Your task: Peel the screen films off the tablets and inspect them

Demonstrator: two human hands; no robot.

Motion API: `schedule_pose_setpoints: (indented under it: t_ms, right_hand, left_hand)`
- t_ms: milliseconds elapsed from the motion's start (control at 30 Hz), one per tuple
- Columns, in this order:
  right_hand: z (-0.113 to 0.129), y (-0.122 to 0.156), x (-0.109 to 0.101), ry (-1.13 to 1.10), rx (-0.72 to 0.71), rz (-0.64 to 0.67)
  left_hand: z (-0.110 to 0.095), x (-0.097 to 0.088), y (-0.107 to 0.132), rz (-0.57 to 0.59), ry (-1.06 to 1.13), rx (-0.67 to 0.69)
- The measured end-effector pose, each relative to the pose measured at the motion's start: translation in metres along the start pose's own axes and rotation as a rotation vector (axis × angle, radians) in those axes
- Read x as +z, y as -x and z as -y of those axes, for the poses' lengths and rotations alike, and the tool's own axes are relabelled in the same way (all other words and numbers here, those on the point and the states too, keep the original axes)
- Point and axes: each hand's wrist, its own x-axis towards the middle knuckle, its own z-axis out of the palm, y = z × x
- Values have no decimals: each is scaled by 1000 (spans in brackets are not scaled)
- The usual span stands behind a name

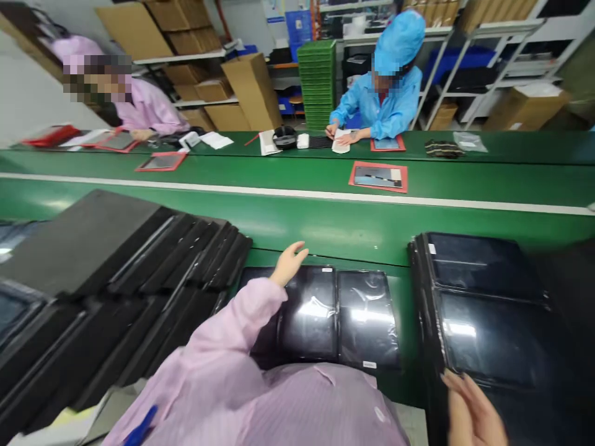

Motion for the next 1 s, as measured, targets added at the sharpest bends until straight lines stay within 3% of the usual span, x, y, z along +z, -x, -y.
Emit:
schedule_pose_setpoints:
  t_ms: [100, 200, 300, 433, 600, 733, 800, 867, 933, 1000]
  right_hand:
    - [24, -22, 62, 187, -108, 257]
    - [40, -36, 113, 257, -219, 445]
    - [51, -46, 148, 320, -401, 534]
    - [81, -61, 189, 579, -631, 605]
    - [132, -76, 255, 760, -711, 711]
    - [152, -77, 307, 892, -692, 886]
    - [158, -78, 320, 950, -659, 947]
    - [169, -80, 316, 983, -646, 962]
    - [182, -84, 294, 1002, -657, 949]
    - [195, -88, 257, 980, -668, 885]
  left_hand:
    - [62, -87, 40, -243, -82, -148]
    - [116, -130, 82, -375, -143, -280]
    - [151, -145, 107, -412, -189, -347]
    - [176, -153, 112, -351, -204, -419]
    - [185, -157, 103, -240, -172, -406]
    - [187, -160, 102, -189, -107, -410]
    - [189, -164, 103, -172, -70, -431]
    - [190, -169, 105, -166, -41, -451]
    - [190, -174, 107, -158, -18, -464]
    - [190, -180, 109, -143, -3, -469]
